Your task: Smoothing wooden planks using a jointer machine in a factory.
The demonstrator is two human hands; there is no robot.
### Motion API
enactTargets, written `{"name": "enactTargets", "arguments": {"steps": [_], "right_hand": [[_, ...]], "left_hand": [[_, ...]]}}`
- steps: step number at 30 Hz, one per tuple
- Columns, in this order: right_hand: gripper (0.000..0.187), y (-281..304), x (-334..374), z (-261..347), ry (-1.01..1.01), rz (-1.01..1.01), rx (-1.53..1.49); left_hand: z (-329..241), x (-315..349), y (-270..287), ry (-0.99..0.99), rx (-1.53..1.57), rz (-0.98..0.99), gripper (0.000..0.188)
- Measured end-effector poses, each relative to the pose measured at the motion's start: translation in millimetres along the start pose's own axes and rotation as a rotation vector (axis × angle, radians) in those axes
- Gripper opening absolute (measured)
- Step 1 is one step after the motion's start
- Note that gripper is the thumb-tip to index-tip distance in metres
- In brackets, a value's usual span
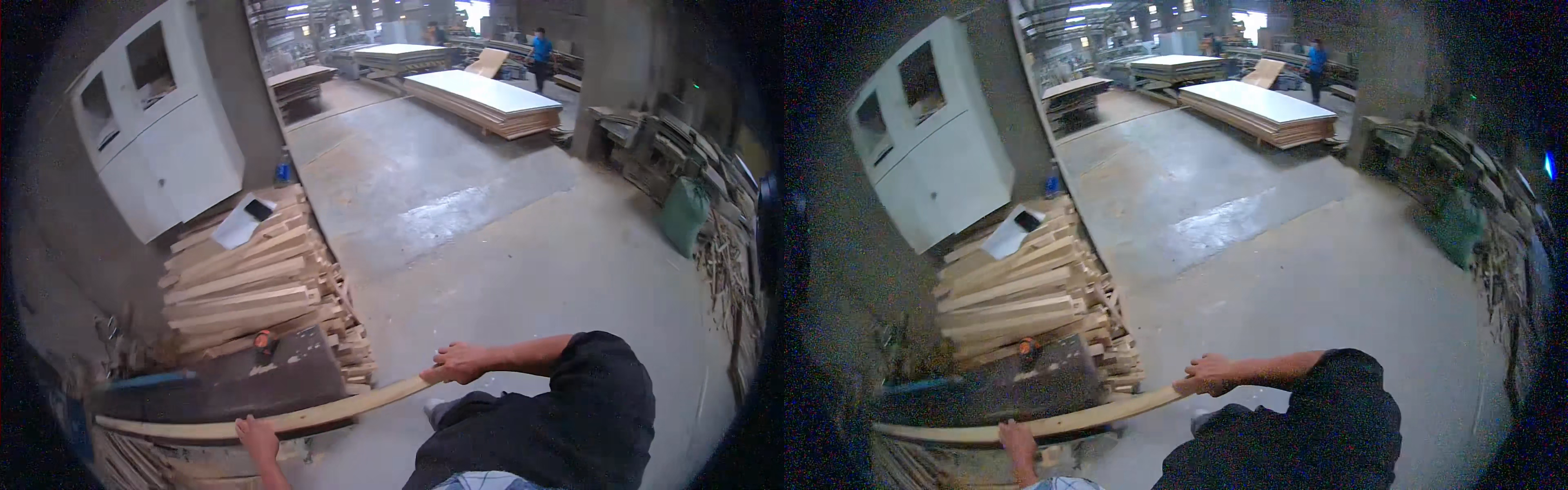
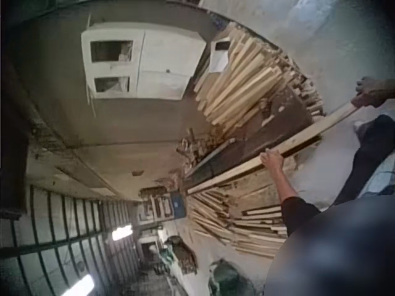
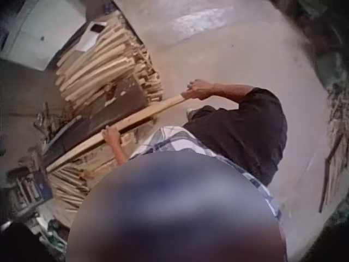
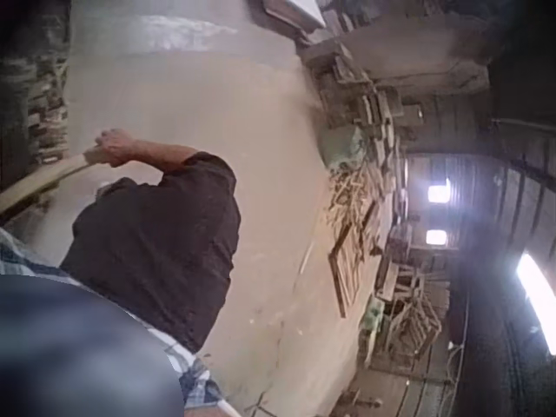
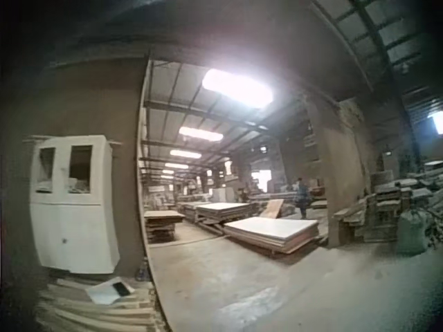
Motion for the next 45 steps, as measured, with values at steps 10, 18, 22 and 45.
{"name": "enactTargets", "arguments": {"steps": [10, 18, 22, 45], "right_hand": [[0.052, 25, -117, 68, 0.142, 0.075, -0.025], [0.05, 43, -213, 116, 0.245, 0.135, -0.005], [0.051, 53, -253, 145, 0.252, 0.123, -0.042], [0.028, 162, -642, 410, 0.251, -0.236, 0.189]], "left_hand": [[133, -62, 4, -0.011, -0.195, 0.049, 0.054], [213, -91, 39, 0.085, -0.034, 0.081, 0.053], [247, -103, 52, 0.135, -0.029, 0.094, 0.049], [349, 276, -393, 0.773, 0.804, 0.099, 0.018]]}}
Point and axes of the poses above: each hand's wrist, its own x-axis away from the middle knuckle, its own y-axis out of the back of the hand, z = x × y, the point moved 10 cm from there along -x, towards the middle knuckle, and after that the axes turned 12 degrees about z, right-handed, at the moved point
